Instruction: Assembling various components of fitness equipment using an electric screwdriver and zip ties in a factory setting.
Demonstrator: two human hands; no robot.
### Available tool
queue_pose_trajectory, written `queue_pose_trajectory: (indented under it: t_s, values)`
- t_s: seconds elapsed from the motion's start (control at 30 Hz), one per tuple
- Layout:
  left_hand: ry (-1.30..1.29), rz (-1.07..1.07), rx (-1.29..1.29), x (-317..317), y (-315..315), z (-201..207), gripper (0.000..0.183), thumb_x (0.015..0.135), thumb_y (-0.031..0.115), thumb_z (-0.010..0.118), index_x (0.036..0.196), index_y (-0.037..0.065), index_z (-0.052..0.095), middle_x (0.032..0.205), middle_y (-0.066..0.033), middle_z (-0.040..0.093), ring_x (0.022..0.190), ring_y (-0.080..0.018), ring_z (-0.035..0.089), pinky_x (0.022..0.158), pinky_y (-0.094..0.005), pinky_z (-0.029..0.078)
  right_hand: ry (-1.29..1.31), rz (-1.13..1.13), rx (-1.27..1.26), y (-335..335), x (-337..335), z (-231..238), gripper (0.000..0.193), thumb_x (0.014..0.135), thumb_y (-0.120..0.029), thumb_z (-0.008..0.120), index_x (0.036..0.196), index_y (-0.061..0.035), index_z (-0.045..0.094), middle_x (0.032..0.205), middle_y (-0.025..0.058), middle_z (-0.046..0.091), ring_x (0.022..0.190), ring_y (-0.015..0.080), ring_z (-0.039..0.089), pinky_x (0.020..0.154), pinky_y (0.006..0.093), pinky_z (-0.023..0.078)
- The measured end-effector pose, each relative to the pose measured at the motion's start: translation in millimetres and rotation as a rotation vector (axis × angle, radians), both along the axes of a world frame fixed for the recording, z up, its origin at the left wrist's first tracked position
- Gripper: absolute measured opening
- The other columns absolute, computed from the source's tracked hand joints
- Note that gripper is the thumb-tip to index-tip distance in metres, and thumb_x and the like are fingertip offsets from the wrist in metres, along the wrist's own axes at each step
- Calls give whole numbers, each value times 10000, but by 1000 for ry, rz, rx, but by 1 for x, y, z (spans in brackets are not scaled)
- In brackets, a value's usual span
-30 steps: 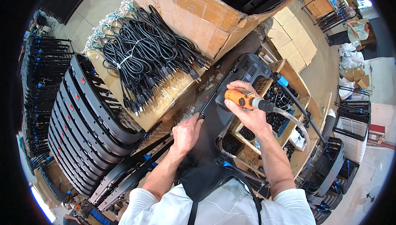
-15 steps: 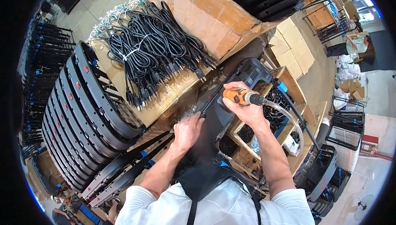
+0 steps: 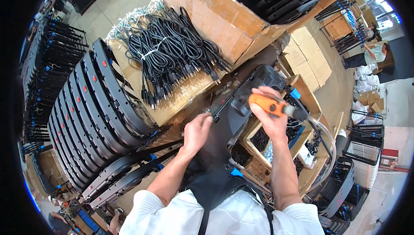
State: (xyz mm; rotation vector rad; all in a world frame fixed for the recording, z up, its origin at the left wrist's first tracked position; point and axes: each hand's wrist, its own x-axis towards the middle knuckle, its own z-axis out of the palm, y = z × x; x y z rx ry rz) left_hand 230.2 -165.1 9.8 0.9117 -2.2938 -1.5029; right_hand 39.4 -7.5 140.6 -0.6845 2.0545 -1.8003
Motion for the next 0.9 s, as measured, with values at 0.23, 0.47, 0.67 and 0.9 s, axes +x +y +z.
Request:
queue_pose_trajectory:
  t_s: [0.23,0.47,0.67,0.9]
  values:
    - [300,181,1504,20,18,47,268,1137,166,462,1259,-18,613,1034,-103,667,848,-198,632,710,-348,533,-138,-225,-250,86,59,0,551,884,-38,782,1379,4,544,1286,221,707,1205,285,681,1086,437,528]
    - [165,-144,1589,34,98,33,268,1140,195,503,1301,22,629,1055,-65,716,852,-157,670,716,-286,552,-223,-277,-354,150,119,12,566,885,-24,761,1401,-9,528,1291,235,692,1195,281,675,1097,427,511]
    - [40,-258,1505,55,149,39,266,1134,221,528,1297,48,647,1143,-62,736,913,-144,698,753,-278,570,-190,-314,-387,201,166,8,565,894,-22,755,1408,-8,520,1294,231,690,1214,283,667,1116,435,495]
    - [22,-255,1559,107,187,41,284,1109,257,579,1278,54,683,1139,-52,738,953,-160,695,801,-296,552,-227,-286,-415,236,212,4,547,900,-27,748,1399,-13,525,1288,215,689,1223,278,661,1109,436,499]
